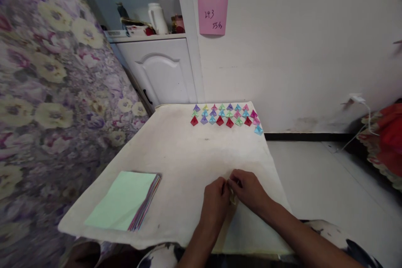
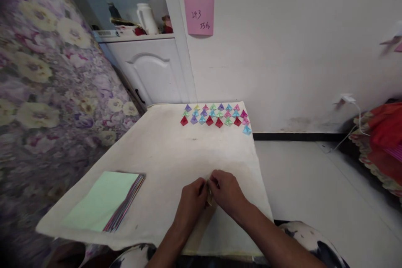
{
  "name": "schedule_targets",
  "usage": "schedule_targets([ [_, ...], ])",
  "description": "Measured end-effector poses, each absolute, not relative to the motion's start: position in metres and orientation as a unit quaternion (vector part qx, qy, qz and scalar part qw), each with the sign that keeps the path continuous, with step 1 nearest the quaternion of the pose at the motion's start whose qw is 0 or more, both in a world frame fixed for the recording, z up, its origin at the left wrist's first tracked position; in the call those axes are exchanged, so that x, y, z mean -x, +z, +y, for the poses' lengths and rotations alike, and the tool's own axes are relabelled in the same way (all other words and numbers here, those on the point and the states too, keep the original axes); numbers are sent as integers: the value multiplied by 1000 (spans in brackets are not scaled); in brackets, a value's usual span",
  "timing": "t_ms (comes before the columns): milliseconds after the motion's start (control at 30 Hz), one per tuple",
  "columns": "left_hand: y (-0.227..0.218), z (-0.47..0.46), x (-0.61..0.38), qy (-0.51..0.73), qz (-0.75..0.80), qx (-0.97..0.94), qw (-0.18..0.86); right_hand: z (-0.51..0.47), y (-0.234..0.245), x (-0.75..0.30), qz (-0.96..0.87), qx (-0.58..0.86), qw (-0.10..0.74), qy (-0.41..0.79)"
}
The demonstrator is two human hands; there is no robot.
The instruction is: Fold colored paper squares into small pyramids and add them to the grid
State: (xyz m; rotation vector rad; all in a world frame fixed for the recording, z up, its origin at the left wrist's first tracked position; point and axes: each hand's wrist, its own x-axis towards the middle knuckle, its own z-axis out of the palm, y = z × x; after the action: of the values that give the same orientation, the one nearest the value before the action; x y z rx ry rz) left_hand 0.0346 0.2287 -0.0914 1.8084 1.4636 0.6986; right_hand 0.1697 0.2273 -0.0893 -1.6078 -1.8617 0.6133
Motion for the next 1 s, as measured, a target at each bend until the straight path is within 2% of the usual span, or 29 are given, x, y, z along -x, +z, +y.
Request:
schedule_targets([
  [767, -94, 228, -36, 262, 564, -718, 312, 229, -91, -169, -698, 593, 325, 235],
  [1000, -96, 233, -32, 261, 574, -713, 306, 229, -89, -174, -695, 584, 319, 271],
])
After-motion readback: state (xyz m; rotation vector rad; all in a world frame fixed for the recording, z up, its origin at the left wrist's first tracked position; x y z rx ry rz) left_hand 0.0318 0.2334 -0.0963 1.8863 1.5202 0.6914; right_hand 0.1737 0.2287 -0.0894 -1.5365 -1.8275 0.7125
